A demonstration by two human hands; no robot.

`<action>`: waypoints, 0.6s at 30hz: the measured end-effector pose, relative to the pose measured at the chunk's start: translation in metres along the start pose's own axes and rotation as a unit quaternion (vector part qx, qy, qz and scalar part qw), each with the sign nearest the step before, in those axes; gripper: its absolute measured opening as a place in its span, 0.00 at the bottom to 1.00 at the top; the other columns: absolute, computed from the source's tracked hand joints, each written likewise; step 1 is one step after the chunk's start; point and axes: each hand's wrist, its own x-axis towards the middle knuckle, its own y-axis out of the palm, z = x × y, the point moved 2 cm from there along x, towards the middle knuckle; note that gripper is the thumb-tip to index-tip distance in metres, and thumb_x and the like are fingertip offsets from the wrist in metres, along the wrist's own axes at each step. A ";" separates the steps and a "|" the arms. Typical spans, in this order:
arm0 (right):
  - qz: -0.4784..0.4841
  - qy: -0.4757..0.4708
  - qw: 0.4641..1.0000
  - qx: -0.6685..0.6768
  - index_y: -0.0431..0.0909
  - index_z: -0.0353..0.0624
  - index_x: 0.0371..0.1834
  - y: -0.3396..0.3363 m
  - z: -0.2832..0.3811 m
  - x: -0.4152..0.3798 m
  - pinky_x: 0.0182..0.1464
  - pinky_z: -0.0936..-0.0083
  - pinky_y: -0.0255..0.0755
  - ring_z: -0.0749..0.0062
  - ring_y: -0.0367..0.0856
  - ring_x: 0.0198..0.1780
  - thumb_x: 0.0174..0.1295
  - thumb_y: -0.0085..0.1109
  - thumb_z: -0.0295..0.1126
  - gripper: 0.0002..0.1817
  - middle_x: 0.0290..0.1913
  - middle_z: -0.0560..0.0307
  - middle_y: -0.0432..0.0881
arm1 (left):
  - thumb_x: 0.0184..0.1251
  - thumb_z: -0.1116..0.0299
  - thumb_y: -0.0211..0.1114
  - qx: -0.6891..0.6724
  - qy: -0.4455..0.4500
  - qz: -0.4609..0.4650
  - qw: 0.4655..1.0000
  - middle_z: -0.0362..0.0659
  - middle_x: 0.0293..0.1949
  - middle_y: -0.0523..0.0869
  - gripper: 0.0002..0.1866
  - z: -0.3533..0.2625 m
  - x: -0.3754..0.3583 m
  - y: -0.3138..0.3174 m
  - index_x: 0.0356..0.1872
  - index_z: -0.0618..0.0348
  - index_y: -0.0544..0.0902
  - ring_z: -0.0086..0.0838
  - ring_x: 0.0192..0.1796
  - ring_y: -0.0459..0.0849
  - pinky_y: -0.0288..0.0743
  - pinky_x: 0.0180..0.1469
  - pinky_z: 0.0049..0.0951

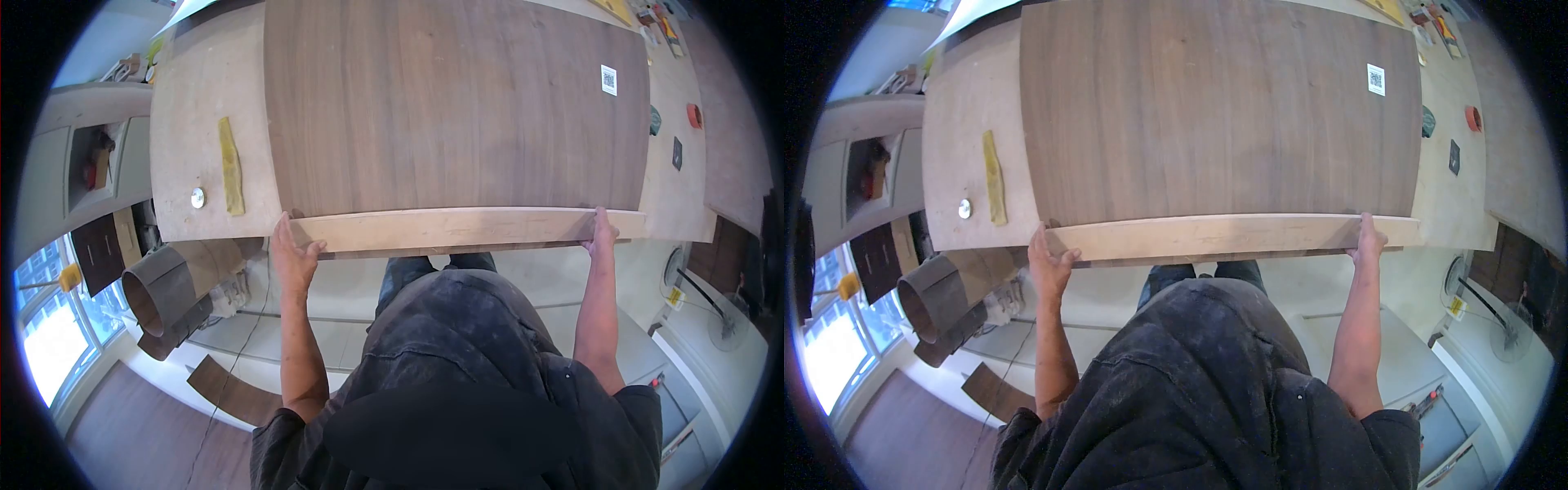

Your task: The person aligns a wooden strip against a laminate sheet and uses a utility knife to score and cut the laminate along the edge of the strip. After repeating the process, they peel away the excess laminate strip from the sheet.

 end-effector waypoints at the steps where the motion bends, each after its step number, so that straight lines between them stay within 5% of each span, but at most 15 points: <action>1: 0.008 0.005 1.000 -0.011 0.56 0.33 0.74 -0.007 -0.006 0.007 0.55 0.31 0.77 0.42 0.78 0.62 0.59 0.74 0.50 0.49 0.66 0.36 0.70 | 0.50 0.64 0.81 0.009 -0.013 0.011 1.000 0.60 0.72 0.70 0.51 0.002 -0.002 0.002 0.76 0.67 0.64 0.55 0.75 0.67 0.62 0.77 0.48; 3: 0.030 0.002 0.999 -0.013 0.57 0.36 0.74 -0.020 -0.032 0.056 0.54 0.32 0.77 0.43 0.77 0.62 0.60 0.74 0.50 0.48 0.66 0.37 0.70 | 0.50 0.64 0.81 0.024 -0.029 0.011 0.999 0.61 0.72 0.70 0.52 0.005 0.001 0.003 0.76 0.67 0.64 0.55 0.74 0.67 0.62 0.78 0.48; 5: 0.113 -0.075 0.990 0.032 0.43 0.32 0.81 -0.021 -0.054 0.084 0.62 0.29 0.74 0.32 0.71 0.69 0.59 0.75 0.52 0.60 0.78 0.32 0.57 | 0.49 0.65 0.82 0.041 -0.026 0.011 0.999 0.61 0.72 0.71 0.53 0.010 0.003 0.006 0.76 0.68 0.64 0.56 0.75 0.67 0.62 0.78 0.48; 7: 0.007 -0.043 0.995 -0.095 0.46 0.34 0.81 -0.013 -0.023 0.025 0.57 0.31 0.79 0.32 0.71 0.70 0.59 0.74 0.54 0.59 0.77 0.31 0.59 | 0.48 0.65 0.83 0.059 0.019 -0.021 0.998 0.61 0.72 0.71 0.53 0.018 0.003 0.018 0.77 0.66 0.63 0.56 0.75 0.67 0.62 0.78 0.48; 15: -0.025 -0.027 0.987 -0.158 0.33 0.36 0.85 -0.010 -0.004 -0.017 0.56 0.30 0.80 0.29 0.68 0.73 0.60 0.71 0.58 0.66 0.79 0.26 0.55 | 0.50 0.63 0.82 0.077 -0.033 0.075 0.994 0.60 0.71 0.72 0.43 -0.019 0.022 -0.002 0.69 0.65 0.75 0.54 0.72 0.71 0.67 0.74 0.49; 18: 0.011 -0.033 0.991 -0.132 0.40 0.34 0.84 -0.015 -0.003 -0.030 0.63 0.35 0.77 0.29 0.68 0.73 0.59 0.71 0.58 0.63 0.78 0.24 0.58 | 0.52 0.61 0.81 0.092 -0.029 0.054 0.994 0.60 0.69 0.75 0.40 -0.029 0.022 -0.007 0.67 0.66 0.77 0.55 0.70 0.74 0.69 0.72 0.50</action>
